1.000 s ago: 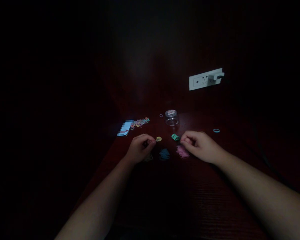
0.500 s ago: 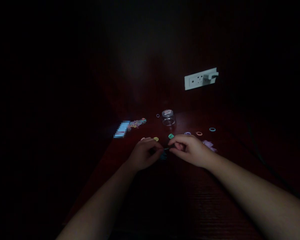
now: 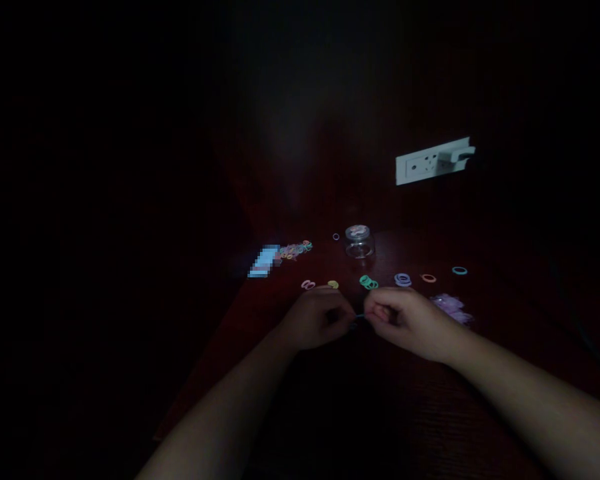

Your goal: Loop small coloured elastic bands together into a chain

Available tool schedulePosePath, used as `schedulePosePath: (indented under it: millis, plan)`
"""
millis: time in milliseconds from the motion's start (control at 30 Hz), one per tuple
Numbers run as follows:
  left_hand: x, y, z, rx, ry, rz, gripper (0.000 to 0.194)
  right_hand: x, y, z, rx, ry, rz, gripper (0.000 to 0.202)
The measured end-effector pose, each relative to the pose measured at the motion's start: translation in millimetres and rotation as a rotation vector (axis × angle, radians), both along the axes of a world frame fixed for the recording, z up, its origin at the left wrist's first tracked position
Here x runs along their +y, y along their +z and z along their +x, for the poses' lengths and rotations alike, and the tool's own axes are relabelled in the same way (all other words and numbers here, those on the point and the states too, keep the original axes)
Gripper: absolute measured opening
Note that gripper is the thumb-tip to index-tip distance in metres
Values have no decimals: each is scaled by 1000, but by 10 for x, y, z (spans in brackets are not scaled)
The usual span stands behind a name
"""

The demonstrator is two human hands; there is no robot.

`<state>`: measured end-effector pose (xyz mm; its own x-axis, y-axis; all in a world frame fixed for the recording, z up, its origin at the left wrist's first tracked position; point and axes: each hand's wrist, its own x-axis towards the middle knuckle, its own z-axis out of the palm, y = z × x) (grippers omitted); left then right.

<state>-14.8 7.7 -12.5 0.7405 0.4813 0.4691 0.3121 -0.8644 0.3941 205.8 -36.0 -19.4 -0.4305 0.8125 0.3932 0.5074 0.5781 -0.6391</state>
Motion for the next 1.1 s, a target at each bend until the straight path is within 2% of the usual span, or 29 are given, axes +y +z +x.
schedulePosePath:
  millis: [167,267,367,967,1100]
  plan:
    - [82,23,-114,8,57,10,3,5,55,67,17,-28,-32,17]
    - [147,33,-227,18,127,-23,5,27,86,145,7,-54,-35,20]
    - [193,22,-297,22,138,-61,7,43,102,189,12,-63,-62,22]
    - [230,-58,-236,84,100,-64,7,56,62,204,40,-84,-70,22]
    - [267,-47,-311,26,176,-79,11,58,49,206,67,-94,-95,24]
